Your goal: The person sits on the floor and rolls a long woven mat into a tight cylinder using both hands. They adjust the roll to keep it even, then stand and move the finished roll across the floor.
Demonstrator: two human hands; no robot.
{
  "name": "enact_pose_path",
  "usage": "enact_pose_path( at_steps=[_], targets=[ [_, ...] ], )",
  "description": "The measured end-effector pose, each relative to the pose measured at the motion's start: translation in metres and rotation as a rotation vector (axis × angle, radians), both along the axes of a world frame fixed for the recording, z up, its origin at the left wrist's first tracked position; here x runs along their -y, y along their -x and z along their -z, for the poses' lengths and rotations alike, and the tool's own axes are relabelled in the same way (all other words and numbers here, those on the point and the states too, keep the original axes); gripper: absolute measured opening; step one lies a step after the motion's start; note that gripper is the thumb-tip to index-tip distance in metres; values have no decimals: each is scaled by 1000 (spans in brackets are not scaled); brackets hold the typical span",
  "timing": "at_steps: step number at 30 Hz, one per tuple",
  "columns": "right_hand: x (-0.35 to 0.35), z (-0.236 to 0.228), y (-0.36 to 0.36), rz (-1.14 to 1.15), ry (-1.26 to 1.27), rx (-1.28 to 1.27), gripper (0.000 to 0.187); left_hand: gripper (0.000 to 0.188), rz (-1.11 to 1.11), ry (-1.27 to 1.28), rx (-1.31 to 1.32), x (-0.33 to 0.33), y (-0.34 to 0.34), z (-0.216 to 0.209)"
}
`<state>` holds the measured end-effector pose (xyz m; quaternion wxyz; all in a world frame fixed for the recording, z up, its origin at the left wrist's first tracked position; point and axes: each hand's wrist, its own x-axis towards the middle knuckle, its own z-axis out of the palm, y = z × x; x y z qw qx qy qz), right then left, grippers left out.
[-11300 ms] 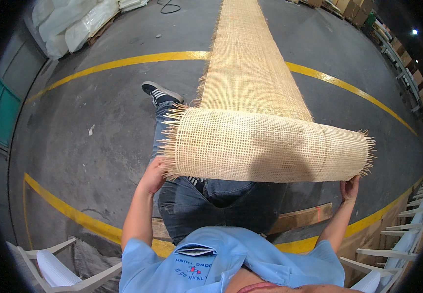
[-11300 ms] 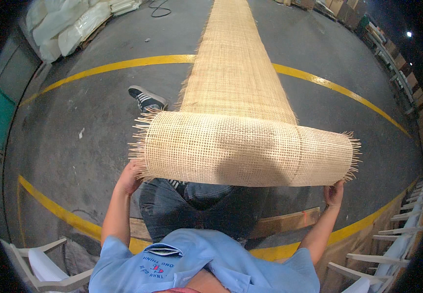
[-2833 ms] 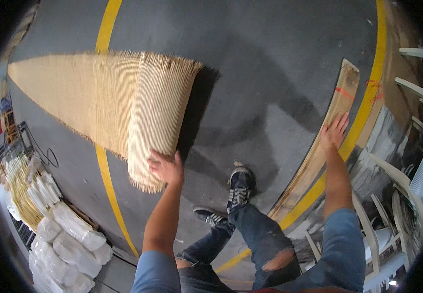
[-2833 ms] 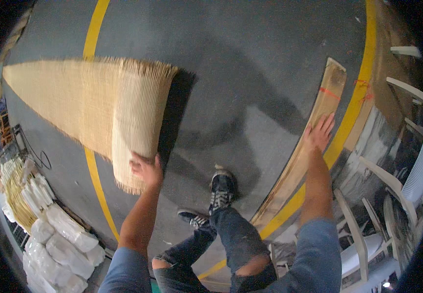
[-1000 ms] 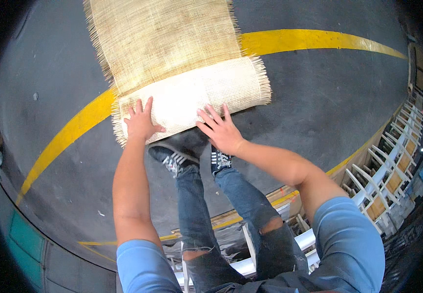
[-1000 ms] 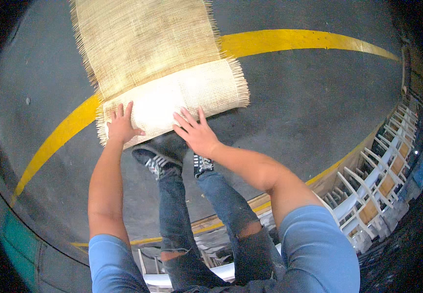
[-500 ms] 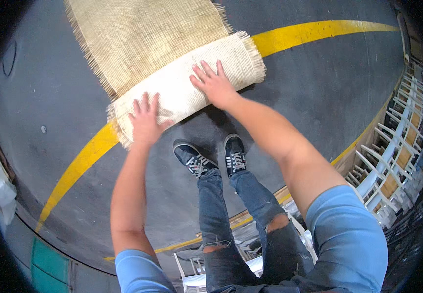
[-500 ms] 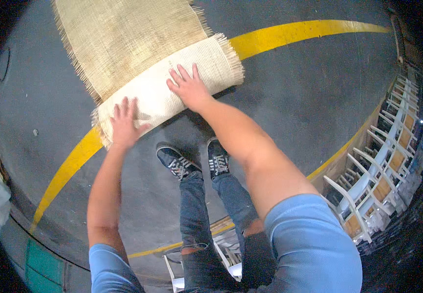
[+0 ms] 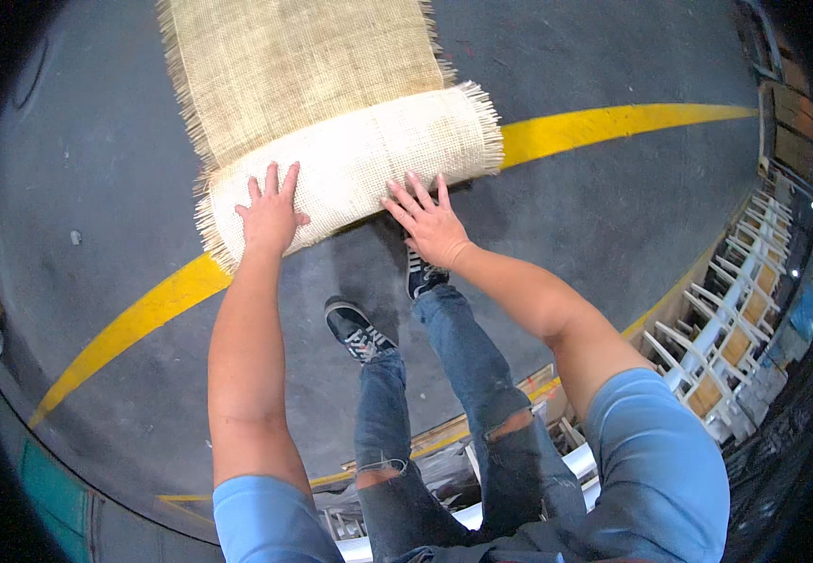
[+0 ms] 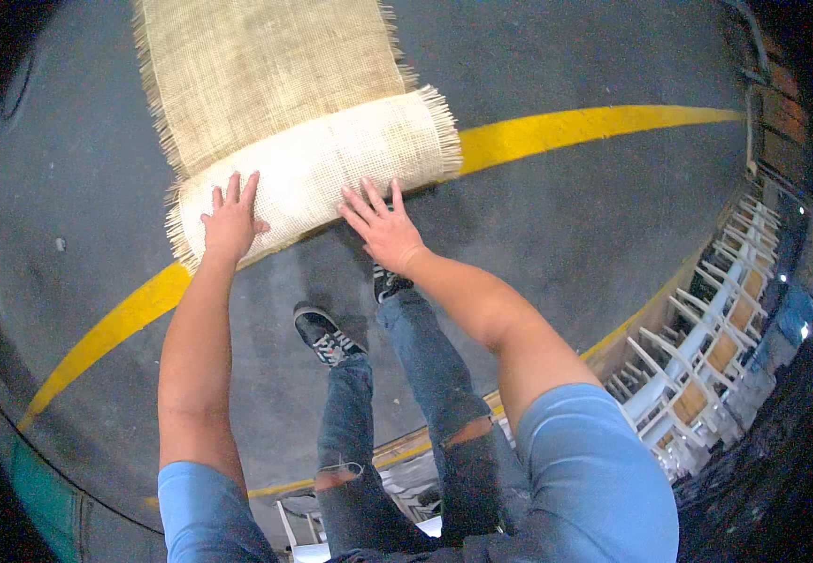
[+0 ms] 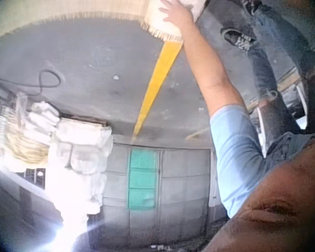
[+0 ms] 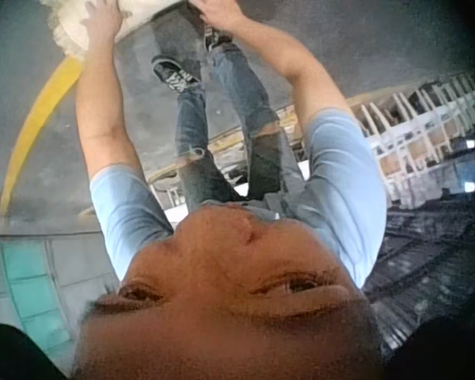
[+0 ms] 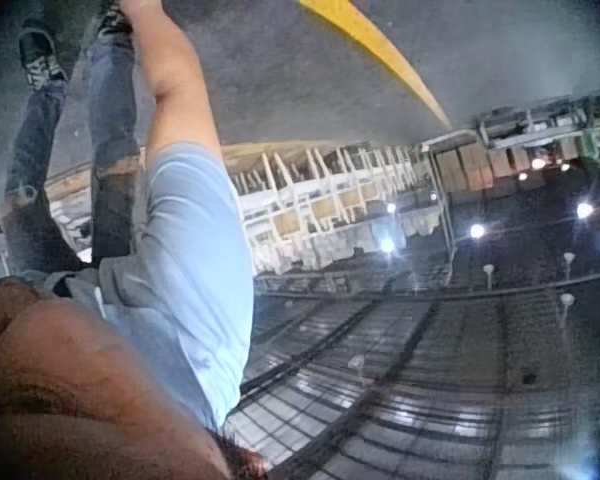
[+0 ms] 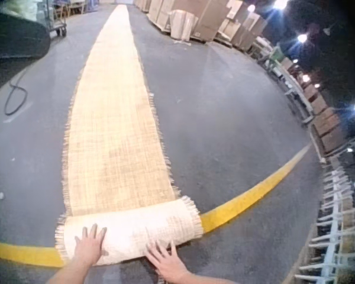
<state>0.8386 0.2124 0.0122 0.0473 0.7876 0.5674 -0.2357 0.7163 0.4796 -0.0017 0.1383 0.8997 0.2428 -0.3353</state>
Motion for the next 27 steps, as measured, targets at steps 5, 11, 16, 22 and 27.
enact_pose_path(
  at_steps=[5,11,16,22,27],
  targets=[
    [-54,30,-56,-25,-126,5,64,83,-167,-68,160,-21,-19,1],
    [-136,35,-142,-10,-47,35,69,95,-11,-35,158,38,-69,-14],
    [-164,15,-150,-27,-195,55,57,102,-93,-130,176,-15,-116,0],
    [-144,15,-109,-39,-82,-41,59,101,-59,60,122,-103,-163,7],
    [-216,31,-151,44,79,145,61,79,-127,8,470,-122,-174,1]
  ],
)
